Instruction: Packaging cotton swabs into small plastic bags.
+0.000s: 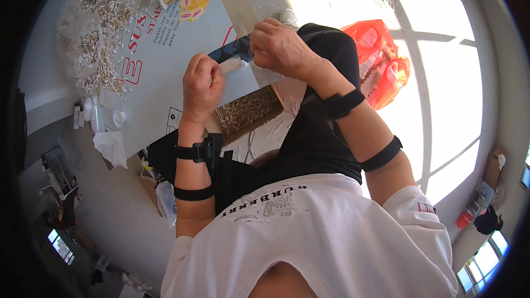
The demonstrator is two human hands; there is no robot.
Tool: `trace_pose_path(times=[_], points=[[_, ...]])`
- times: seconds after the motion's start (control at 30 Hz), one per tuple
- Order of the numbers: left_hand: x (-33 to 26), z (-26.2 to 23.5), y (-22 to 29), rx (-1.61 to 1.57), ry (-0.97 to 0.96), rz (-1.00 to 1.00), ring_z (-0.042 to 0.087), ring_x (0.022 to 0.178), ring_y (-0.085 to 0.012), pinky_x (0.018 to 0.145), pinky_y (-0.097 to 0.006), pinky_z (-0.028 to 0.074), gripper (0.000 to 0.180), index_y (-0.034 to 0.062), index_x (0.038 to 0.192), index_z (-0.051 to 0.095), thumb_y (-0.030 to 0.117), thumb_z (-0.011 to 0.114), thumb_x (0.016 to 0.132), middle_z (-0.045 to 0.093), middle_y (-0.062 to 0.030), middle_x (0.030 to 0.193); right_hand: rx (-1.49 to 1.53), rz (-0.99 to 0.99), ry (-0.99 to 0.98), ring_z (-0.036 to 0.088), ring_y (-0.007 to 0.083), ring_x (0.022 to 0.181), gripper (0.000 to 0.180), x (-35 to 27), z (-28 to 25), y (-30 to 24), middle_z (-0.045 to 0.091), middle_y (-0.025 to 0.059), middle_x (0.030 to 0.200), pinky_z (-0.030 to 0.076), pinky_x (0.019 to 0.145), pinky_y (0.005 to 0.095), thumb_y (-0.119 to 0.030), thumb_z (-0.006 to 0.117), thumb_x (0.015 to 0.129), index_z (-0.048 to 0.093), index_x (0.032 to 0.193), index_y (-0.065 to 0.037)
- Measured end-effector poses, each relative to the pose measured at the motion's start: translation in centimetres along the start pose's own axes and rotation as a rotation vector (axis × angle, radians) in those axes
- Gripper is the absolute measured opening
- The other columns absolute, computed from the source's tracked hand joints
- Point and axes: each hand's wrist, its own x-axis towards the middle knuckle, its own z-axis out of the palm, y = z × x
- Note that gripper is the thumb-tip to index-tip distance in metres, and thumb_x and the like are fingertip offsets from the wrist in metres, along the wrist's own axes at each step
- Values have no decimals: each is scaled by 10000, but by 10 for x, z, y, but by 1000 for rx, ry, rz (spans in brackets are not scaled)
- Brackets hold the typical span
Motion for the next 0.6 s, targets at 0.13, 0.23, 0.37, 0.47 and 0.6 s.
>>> trace_pose_path(times=[0.13,0.23,0.37,0.47,0.6], points=[[1,-2,-1,-2,10,3,545,774,-327,647,-419,479,146,9,806,503,-80,599,741,509,-126,805,169,177,64,582,252,853,154,-7,-2,-3,583,82,874,494,747,334,-37,687,742,623,882,-26],[2,2,1,-13,9,10,552,759,-321,637,-415,478,146,9,814,508,-83,595,742,516,-119,806,365,204,150,622,270,912,279,0,22,-20,635,103,908,514,784,352,-120,791,756,733,1028,-91],[0,4,1,-134,12,-65,566,734,-321,631,-411,482,137,7,819,520,-60,627,766,538,-113,819,692,388,175,624,256,837,107,4,40,-19,622,83,867,501,711,329,-88,790,739,739,825,-51],[2,0,3,-352,-14,-195,577,712,-322,629,-408,482,141,6,818,530,-22,666,794,552,-118,817,568,342,137,607,188,861,111,6,39,-14,609,71,898,488,761,295,-63,779,770,723,858,-24],[9,-7,1,-270,-92,-251,575,711,-343,619,-414,472,173,2,808,519,0,693,811,556,-137,799,387,160,220,581,280,827,112,14,37,-22,586,66,812,486,713,350,-72,755,727,650,745,-39]])
